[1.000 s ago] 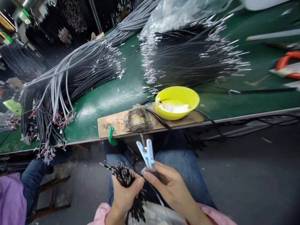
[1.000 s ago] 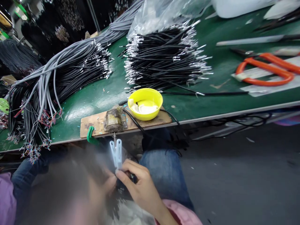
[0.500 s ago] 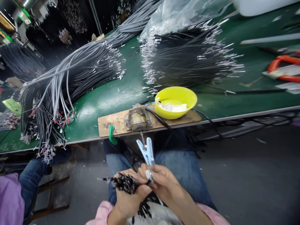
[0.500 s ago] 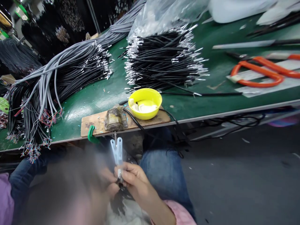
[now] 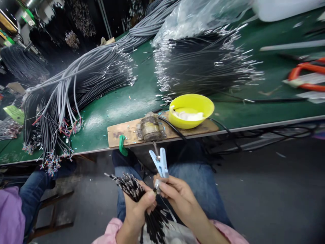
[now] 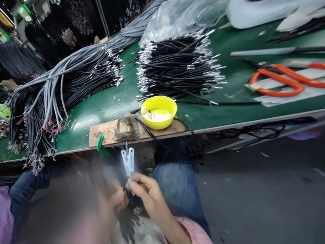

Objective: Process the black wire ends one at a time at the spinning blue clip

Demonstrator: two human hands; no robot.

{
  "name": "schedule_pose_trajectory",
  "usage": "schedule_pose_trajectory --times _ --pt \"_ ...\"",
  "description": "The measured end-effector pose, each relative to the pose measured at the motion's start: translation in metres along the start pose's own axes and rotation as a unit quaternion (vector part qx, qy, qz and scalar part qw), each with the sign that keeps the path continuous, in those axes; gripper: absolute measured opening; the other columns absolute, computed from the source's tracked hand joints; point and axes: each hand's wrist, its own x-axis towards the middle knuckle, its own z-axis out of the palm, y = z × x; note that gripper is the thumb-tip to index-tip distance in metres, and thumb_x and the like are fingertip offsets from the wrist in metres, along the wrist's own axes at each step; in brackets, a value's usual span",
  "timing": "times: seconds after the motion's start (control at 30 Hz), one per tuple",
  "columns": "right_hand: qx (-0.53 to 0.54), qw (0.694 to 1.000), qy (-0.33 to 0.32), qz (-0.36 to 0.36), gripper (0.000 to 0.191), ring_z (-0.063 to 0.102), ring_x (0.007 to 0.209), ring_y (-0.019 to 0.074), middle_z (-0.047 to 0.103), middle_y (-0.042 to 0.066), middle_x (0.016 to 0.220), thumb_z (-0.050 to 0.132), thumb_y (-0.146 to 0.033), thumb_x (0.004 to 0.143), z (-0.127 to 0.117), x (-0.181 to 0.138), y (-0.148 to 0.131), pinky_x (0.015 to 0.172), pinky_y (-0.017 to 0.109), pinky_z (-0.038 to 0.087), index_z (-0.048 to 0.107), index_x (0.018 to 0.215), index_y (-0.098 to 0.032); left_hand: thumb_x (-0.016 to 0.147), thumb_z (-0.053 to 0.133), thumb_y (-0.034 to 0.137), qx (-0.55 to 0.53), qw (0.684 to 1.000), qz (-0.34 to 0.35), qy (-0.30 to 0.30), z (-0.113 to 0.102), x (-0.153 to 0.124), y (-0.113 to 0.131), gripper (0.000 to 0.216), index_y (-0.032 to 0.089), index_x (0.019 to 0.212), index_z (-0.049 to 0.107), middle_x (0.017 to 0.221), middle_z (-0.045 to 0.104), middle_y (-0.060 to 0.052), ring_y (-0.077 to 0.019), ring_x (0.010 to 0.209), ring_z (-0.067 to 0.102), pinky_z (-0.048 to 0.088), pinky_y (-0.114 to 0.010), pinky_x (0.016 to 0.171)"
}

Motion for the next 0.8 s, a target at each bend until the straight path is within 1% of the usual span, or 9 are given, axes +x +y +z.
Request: schedule_pose_trajectory --times 0.2,0.3,0.37,0.43,0.5,0.57,0.6,0.67,0.8 --pt "-0.056 0.995 -0.027 -0.073 0.029 0.051 0.051 0.0136 0.058 0.001 0.058 0.069 -0.047 0.068 0.003 0.001 -0.002 0.048 0.024 0.043 0.068 0.072 -0.018 0.063 0.073 0.047 0.009 1.0 -0.006 0.004 -0.004 0.002 -0.004 0.043 0.015 0.048 0.047 0.035 0.038 0.007 -0.0035 0.031 0.031 0.026 -0.017 0.033" --pt "-0.147 0.974 -0.002 -0.171 0.02 0.056 0.054 0.0155 0.059 0.002 0.059 0.065 -0.035 0.074 0.007 -0.001 -0.005 0.049 0.024 0.046 0.063 0.061 -0.019 0.06 0.075 0.046 0.01 0.998 0.007 0.061 0.001 0.002 -0.007 0.042 0.016 0.048 0.048 0.034 0.036 0.008 -0.0031 0.031 0.029 0.024 -0.017 0.032" --pt "-0.224 0.938 0.049 -0.261 0.022 0.053 0.049 0.0141 0.055 0.001 0.055 0.061 -0.025 0.077 0.01 -0.003 -0.007 0.045 0.023 0.044 0.058 0.056 -0.019 0.058 0.076 0.045 0.022 0.995 0.017 0.101 0.006 0.001 -0.007 0.042 0.015 0.047 0.048 0.034 0.037 0.007 -0.0034 0.031 0.031 0.025 -0.017 0.032" --pt "-0.293 0.884 0.088 -0.354 0.019 0.052 0.049 0.0138 0.054 0.0 0.054 0.057 -0.015 0.078 0.011 -0.004 -0.008 0.046 0.024 0.044 0.058 0.059 -0.02 0.057 0.076 0.045 0.035 0.992 0.009 0.118 0.01 0.0 -0.006 0.042 0.015 0.046 0.048 0.034 0.038 0.007 -0.0038 0.031 0.032 0.026 -0.017 0.032" --pt "-0.339 0.829 0.089 -0.435 0.017 0.054 0.053 0.0147 0.057 0.0 0.057 0.055 -0.007 0.077 0.011 -0.005 -0.01 0.054 0.026 0.047 0.059 0.067 -0.02 0.056 0.076 0.046 0.024 0.993 -0.001 0.117 0.012 0.0 -0.006 0.042 0.015 0.048 0.049 0.035 0.039 0.007 -0.0039 0.031 0.033 0.026 -0.017 0.032" --pt "-0.36 0.796 0.056 -0.483 0.019 0.056 0.055 0.0154 0.061 0.001 0.06 0.054 -0.003 0.075 0.009 -0.006 -0.013 0.058 0.029 0.049 0.06 0.073 -0.021 0.057 0.076 0.045 -0.006 0.994 -0.001 0.114 0.011 0.001 -0.006 0.04 0.015 0.051 0.051 0.035 0.04 0.008 -0.0035 0.03 0.033 0.025 -0.016 0.032" --pt "-0.36 0.792 0.033 -0.491 0.019 0.056 0.056 0.0156 0.061 0.001 0.061 0.054 -0.002 0.075 0.008 -0.006 -0.014 0.059 0.029 0.049 0.059 0.074 -0.021 0.058 0.076 0.044 -0.019 0.993 0.001 0.117 0.01 0.002 -0.006 0.038 0.015 0.052 0.052 0.035 0.041 0.008 -0.0031 0.03 0.033 0.025 -0.016 0.032" --pt "-0.338 0.807 0.006 -0.484 0.019 0.057 0.055 0.0153 0.061 0.001 0.06 0.054 -0.003 0.075 0.007 -0.007 -0.016 0.058 0.028 0.049 0.058 0.074 -0.021 0.057 0.077 0.042 -0.03 0.991 0.006 0.132 0.007 0.004 -0.006 0.036 0.014 0.054 0.054 0.035 0.042 0.008 -0.0027 0.03 0.032 0.025 -0.016 0.032" --pt "-0.276 0.867 0.046 -0.413 0.012 0.056 0.053 0.0151 0.059 0.001 0.06 0.057 -0.011 0.079 0.005 -0.007 -0.016 0.05 0.025 0.048 0.06 0.075 -0.021 0.057 0.078 0.041 -0.005 0.992 0.019 0.126 0.003 0.002 -0.006 0.035 0.014 0.052 0.056 0.035 0.044 0.007 -0.0031 0.031 0.034 0.026 -0.016 0.032"
